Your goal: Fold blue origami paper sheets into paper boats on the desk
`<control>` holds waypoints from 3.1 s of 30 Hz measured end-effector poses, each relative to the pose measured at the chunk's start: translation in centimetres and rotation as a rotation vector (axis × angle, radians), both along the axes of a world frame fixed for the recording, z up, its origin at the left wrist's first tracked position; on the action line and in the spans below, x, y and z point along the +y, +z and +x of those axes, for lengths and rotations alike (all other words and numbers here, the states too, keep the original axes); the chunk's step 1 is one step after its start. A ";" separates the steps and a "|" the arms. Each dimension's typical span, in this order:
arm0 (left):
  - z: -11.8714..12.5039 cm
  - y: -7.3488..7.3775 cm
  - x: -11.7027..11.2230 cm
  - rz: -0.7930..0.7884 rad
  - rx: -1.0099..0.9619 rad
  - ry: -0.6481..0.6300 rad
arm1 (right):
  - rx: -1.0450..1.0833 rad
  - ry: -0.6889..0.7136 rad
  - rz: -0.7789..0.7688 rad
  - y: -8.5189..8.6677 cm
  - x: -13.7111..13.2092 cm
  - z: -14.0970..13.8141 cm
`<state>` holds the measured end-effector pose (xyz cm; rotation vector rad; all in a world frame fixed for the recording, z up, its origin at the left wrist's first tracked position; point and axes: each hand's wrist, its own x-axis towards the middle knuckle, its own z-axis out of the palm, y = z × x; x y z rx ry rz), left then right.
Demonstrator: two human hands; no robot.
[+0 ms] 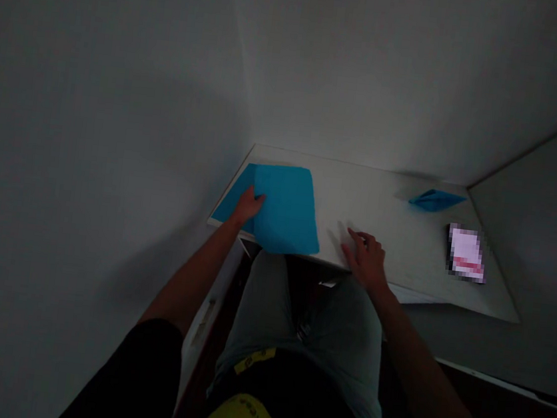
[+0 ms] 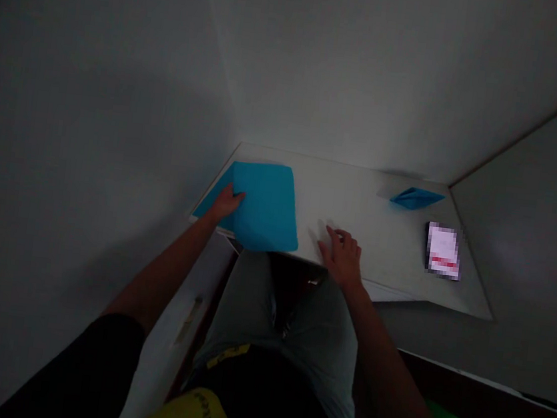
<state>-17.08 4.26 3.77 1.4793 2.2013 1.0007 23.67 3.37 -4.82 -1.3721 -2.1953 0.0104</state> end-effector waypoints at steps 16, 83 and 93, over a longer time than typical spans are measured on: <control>-1.1 -0.7 2.4 0.010 0.598 -0.071 | 0.023 -0.062 0.022 -0.3 0.9 1.6; 18.6 -6.1 -0.4 0.287 -0.234 -0.484 | 0.515 0.254 -0.238 2.4 3.3 -0.7; 18.4 -6.2 0.6 0.220 -0.260 -0.398 | 0.464 0.358 -0.171 -0.6 4.1 -0.4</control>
